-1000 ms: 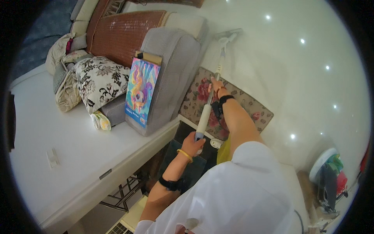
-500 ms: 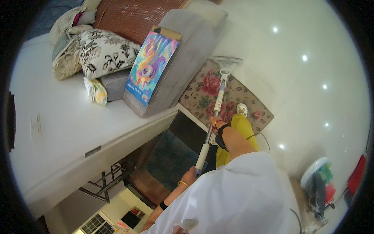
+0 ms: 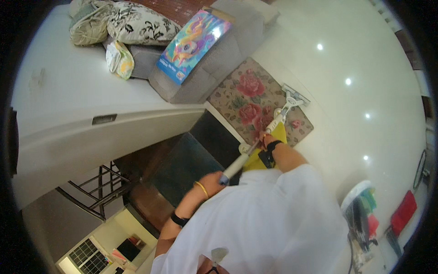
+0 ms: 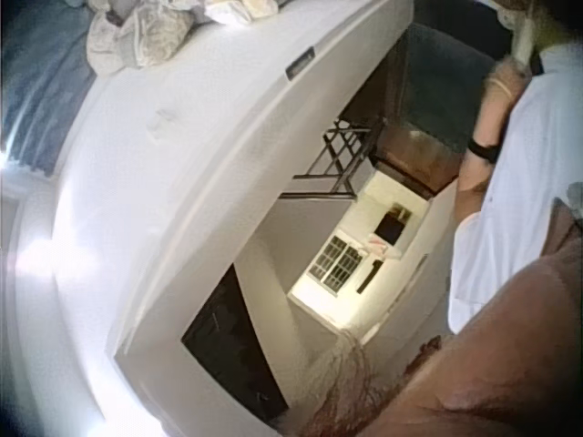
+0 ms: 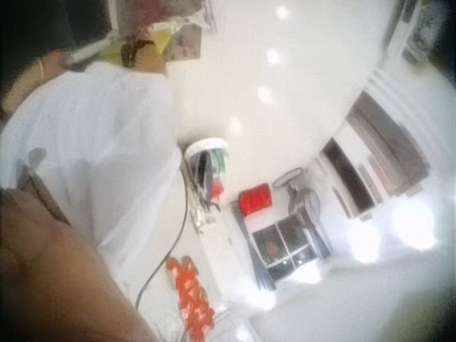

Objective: The person uses a corded vacuum cleaner to clean the floor in a living room and then a bathroom. They move the vacuum back and forth across the tiled floor, navigating around furniture and rugs.

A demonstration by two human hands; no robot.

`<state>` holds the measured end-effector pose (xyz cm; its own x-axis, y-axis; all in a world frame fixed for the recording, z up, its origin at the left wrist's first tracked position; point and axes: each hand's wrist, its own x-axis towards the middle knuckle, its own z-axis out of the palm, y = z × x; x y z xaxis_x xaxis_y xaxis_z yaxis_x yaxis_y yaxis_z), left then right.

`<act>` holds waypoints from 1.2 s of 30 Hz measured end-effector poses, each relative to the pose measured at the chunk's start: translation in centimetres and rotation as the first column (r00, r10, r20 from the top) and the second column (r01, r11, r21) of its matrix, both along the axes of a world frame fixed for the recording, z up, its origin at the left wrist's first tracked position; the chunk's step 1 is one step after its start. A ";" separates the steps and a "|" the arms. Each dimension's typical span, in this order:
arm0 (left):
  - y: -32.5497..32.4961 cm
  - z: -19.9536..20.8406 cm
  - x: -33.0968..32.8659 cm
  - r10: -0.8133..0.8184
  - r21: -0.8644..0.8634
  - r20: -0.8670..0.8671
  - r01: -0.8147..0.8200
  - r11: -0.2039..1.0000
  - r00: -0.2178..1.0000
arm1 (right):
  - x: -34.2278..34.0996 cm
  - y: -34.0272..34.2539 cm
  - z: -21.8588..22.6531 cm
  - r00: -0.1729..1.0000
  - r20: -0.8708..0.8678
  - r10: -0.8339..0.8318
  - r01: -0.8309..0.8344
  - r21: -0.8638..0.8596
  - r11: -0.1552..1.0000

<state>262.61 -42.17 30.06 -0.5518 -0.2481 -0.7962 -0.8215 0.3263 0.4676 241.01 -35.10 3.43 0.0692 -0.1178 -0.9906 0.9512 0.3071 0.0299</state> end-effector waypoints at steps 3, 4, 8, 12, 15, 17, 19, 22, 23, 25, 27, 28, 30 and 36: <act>-3.8 2.8 1.8 0.197 0.201 0.032 -0.199 0.959 0.980 | 0.3 0.0 2.2 0.997 0.055 0.062 -0.064 0.039 0.997; -4.6 3.5 2.1 0.212 0.233 0.046 -0.217 0.948 0.976 | 0.2 -0.1 3.0 0.994 0.073 0.075 -0.077 0.016 0.997; -5.9 5.6 1.6 0.122 0.103 -0.043 -0.117 0.988 0.992 | -1.3 -1.7 5.9 0.999 0.013 0.048 -0.047 -0.052 0.998; -6.3 6.0 -0.7 0.094 -0.082 -0.081 -0.101 0.992 0.992 | -3.9 -6.2 5.5 0.992 -0.029 0.123 -0.126 -0.209 0.970; -8.2 5.6 -3.4 0.157 -0.172 -0.068 -0.166 0.971 0.985 | -6.0 -11.6 3.4 0.963 -0.052 0.263 -0.268 -0.220 0.938; -10.1 4.9 -5.7 0.217 -0.122 -0.014 -0.217 0.969 0.976 | -7.5 -15.2 1.7 0.928 0.047 0.370 -0.328 -0.368 0.870; -12.0 4.1 -8.5 0.219 -0.134 -0.006 -0.218 0.967 0.976 | -8.5 -18.1 0.6 0.973 0.052 0.224 -0.206 -0.238 0.949; -13.3 4.0 -10.8 0.122 -0.152 -0.003 -0.121 0.981 0.993 | -9.0 -20.3 0.1 0.969 0.065 0.237 -0.223 -0.175 0.959; -13.6 4.0 -11.1 0.113 -0.157 0.020 -0.109 0.982 0.993 | -9.1 -20.5 0.3 0.952 0.111 0.285 -0.258 -0.207 0.944; -14.1 4.6 -11.3 0.090 -0.130 0.108 -0.076 0.989 0.990 | -8.9 -20.1 1.4 0.935 0.156 0.320 -0.285 -0.209 0.935; -14.5 5.3 -11.5 0.003 -0.052 0.149 0.005 0.999 0.989 | -8.7 -18.8 2.8 0.946 0.158 0.284 -0.255 -0.179 0.950; -14.7 5.7 -11.7 -0.044 -0.039 0.176 0.051 0.998 0.983 | -8.6 -18.0 3.6 0.952 0.145 0.269 -0.245 -0.163 0.956; -15.1 6.4 -12.4 -0.144 0.026 0.191 0.142 0.990 0.971 | -8.6 -16.0 4.8 0.972 0.161 0.170 -0.154 -0.109 0.982; -16.5 6.6 -14.2 -0.345 0.160 0.119 0.325 0.932 0.931 | -8.4 -9.3 3.5 0.982 0.187 0.024 -0.028 0.017 0.999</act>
